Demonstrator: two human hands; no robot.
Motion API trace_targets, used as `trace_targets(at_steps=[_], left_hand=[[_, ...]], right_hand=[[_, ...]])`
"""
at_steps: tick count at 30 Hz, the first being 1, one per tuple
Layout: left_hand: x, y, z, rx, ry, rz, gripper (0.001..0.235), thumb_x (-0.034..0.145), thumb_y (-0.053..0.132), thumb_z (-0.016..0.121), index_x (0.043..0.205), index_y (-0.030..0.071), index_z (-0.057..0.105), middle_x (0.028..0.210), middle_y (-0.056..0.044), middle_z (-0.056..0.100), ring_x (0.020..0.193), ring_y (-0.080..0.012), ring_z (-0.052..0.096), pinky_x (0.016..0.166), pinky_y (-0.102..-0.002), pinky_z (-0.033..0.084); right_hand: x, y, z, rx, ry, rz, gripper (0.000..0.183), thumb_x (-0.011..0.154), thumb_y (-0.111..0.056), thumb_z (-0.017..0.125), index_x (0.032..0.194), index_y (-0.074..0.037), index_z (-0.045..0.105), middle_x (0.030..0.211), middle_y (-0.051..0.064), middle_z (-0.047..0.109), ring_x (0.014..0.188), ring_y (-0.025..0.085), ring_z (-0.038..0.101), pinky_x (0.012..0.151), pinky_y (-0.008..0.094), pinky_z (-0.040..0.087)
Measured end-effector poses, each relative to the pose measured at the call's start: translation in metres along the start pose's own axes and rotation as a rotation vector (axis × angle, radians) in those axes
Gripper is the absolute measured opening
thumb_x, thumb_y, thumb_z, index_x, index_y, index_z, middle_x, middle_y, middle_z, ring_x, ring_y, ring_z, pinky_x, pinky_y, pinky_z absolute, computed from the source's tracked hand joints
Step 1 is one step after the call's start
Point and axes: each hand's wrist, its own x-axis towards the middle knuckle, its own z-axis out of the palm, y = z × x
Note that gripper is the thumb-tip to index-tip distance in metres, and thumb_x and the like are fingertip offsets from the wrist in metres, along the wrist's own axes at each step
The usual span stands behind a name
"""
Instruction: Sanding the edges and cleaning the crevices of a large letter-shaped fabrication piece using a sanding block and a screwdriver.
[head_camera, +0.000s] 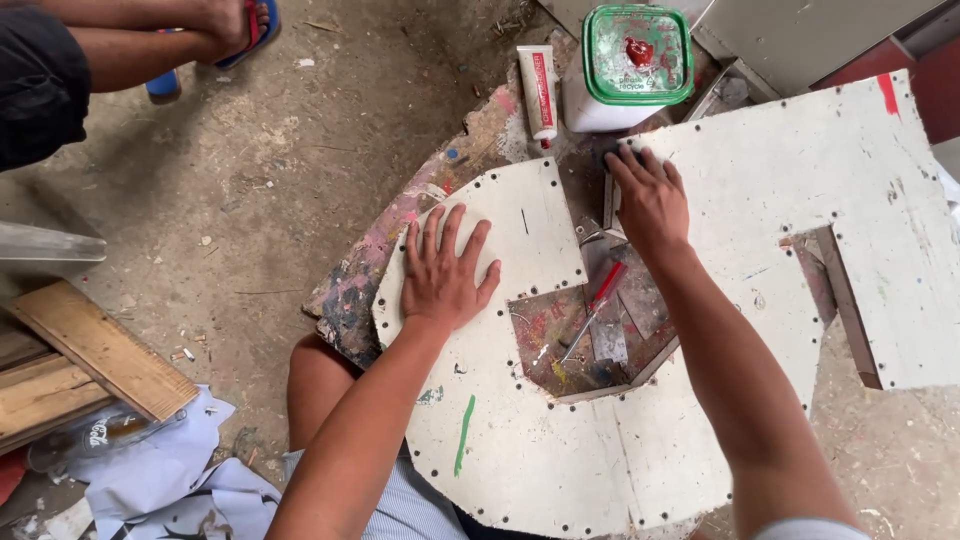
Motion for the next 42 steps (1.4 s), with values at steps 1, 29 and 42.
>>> trace_targets(at_steps=[1, 29, 42], left_hand=[[0.0, 0.001, 0.0, 0.002, 0.004, 0.001, 0.054, 0.096, 0.054, 0.045, 0.142, 0.027, 0.047, 0.152, -0.013, 0.038, 0.148, -0.0381, 0.029, 0.116, -0.065, 0.021], [-0.004, 0.0, -0.01, -0.023, -0.063, 0.001, 0.053, 0.098, 0.052, 0.043, 0.144, 0.026, 0.046, 0.152, -0.013, 0.037, 0.148, -0.0374, 0.028, 0.117, -0.064, 0.019], [0.002, 0.001, -0.01, -0.022, -0.089, -0.009, 0.054, 0.097, 0.053, 0.042, 0.144, 0.027, 0.044, 0.154, -0.013, 0.035, 0.15, -0.0373, 0.026, 0.117, -0.065, 0.018]], right_hand=[[0.004, 0.006, 0.012, 0.0, 0.005, 0.0, 0.044, 0.105, -0.01, 0.05, 0.144, -0.024, 0.063, 0.143, 0.007, 0.066, 0.134, 0.032, 0.059, 0.106, 0.051, 0.048], [-0.052, -0.034, -0.142, -0.148, -0.41, -0.354, 0.035, 0.089, -0.013, 0.059, 0.118, -0.029, 0.071, 0.123, 0.0, 0.075, 0.122, 0.024, 0.068, 0.097, 0.045, 0.052], [-0.033, 0.027, -0.085, 0.019, -0.267, 0.043, 0.028, 0.115, -0.041, 0.036, 0.119, -0.023, 0.058, 0.076, -0.002, 0.06, 0.076, 0.021, 0.07, 0.075, 0.039, 0.055]])
